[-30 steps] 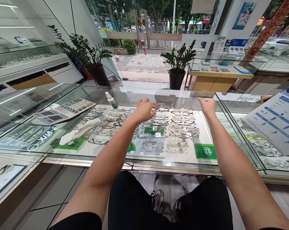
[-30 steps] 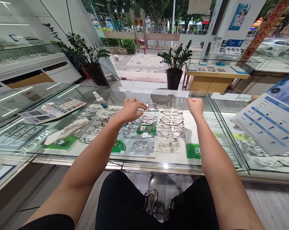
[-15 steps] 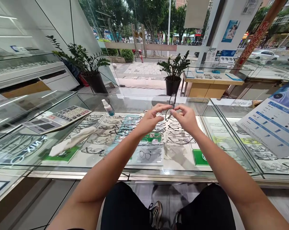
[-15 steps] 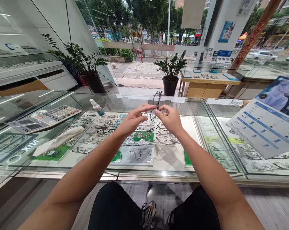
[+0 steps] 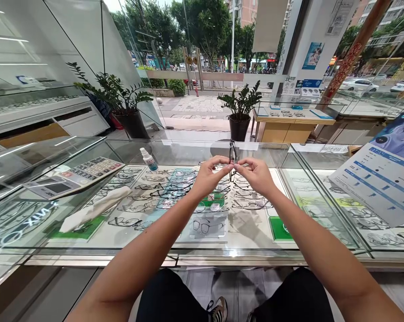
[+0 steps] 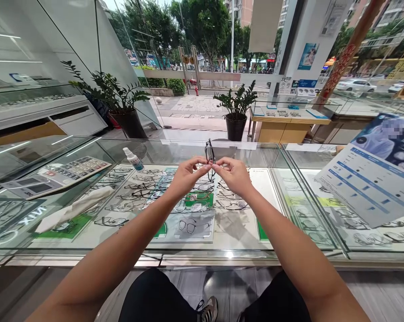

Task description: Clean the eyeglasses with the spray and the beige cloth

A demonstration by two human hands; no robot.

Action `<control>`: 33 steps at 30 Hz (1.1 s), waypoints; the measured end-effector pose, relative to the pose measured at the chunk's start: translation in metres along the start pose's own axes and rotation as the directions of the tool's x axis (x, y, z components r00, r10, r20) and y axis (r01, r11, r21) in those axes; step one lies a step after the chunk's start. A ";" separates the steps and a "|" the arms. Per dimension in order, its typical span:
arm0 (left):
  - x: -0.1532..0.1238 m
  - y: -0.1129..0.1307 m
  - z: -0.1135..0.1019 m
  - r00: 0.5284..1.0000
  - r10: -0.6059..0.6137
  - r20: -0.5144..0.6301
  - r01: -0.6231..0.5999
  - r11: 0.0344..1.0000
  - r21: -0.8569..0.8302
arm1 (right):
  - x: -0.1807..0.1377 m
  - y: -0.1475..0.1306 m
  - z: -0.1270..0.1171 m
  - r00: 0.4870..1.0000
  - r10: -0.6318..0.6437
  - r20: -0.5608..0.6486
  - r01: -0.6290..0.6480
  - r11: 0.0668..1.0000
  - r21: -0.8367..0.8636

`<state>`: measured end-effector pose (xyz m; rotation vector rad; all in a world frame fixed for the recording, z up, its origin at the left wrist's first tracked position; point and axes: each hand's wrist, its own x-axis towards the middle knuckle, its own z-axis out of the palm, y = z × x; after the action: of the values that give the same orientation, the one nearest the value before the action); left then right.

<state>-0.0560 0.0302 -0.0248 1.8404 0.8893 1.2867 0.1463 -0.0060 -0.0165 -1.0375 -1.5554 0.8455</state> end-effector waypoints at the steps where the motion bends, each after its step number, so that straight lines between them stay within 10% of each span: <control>1: 0.001 -0.001 0.000 1.000 -0.012 -0.001 0.012 1.000 0.001 | 0.000 0.001 0.000 1.000 0.000 0.010 -0.001 1.000 0.006; 10: 0.005 -0.008 0.001 0.997 -0.060 0.047 0.068 0.978 -0.199 | 0.001 0.004 -0.005 0.982 -0.125 -0.144 0.098 0.978 -0.183; 18: 0.003 -0.009 -0.001 0.990 -0.100 0.104 0.107 0.992 -0.067 | 0.001 0.003 -0.019 0.842 -0.292 -0.455 0.094 0.908 -0.408; 33: -0.002 -0.005 0.006 0.992 -0.064 0.106 0.076 0.991 -0.114 | 0.001 0.025 -0.001 0.844 -0.410 -0.346 0.204 0.842 -0.500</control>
<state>-0.0512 0.0301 -0.0311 1.7510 0.7996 1.1665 0.1521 0.0046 -0.0382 -1.1518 -1.4887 -0.0046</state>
